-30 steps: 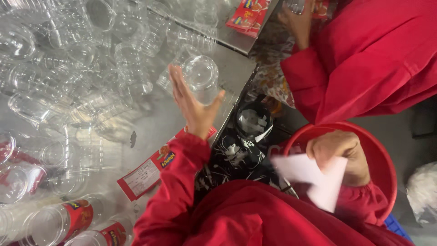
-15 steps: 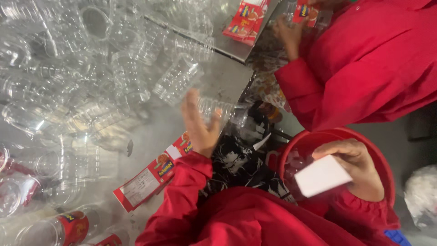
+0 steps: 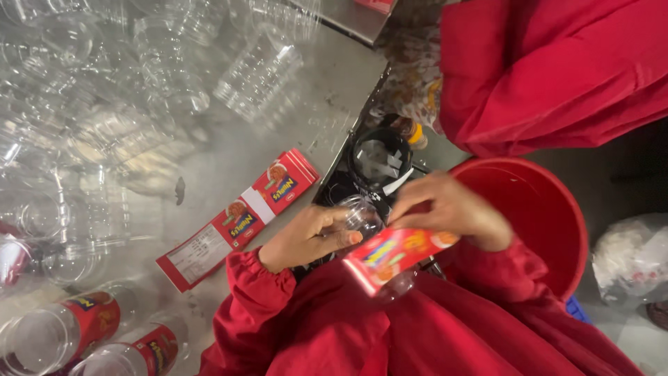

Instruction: The person applies adhesive labels to clear plastic jars by hand, smoothing the labels onto the side of each jar and placing them aside.

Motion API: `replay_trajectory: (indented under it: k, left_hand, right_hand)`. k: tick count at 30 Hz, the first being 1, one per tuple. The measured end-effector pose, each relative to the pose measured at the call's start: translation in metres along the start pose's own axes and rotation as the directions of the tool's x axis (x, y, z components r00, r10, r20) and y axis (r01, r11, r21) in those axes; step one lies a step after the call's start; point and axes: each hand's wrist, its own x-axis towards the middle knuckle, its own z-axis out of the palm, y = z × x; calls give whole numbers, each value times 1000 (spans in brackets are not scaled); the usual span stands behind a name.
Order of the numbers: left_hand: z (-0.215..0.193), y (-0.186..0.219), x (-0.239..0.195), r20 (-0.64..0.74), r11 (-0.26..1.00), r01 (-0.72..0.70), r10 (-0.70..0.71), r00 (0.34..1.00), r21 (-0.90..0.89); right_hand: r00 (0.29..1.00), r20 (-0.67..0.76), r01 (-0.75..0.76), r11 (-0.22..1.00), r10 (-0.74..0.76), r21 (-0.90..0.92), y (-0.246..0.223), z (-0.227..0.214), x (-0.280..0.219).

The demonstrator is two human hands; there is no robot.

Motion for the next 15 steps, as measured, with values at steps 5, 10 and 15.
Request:
replay_trajectory:
  k: [5, 10, 15]
  left_hand:
    - [-6, -11, -6, -6, 962, -226, 228, 974, -155]
    - [-3, 0, -31, -216, 975, -107, 63, 974, -196]
    - [19, 14, -24, -453, 830, -313, 83, 888, -461]
  right_hand:
    - [993, -77, -91, 995, 87, -41, -7, 43, 22]
    - [967, -252, -6, 996, 27, 85, 36, 5, -16]
    - [982, -171, -22, 944, 82, 328, 136, 49, -65]
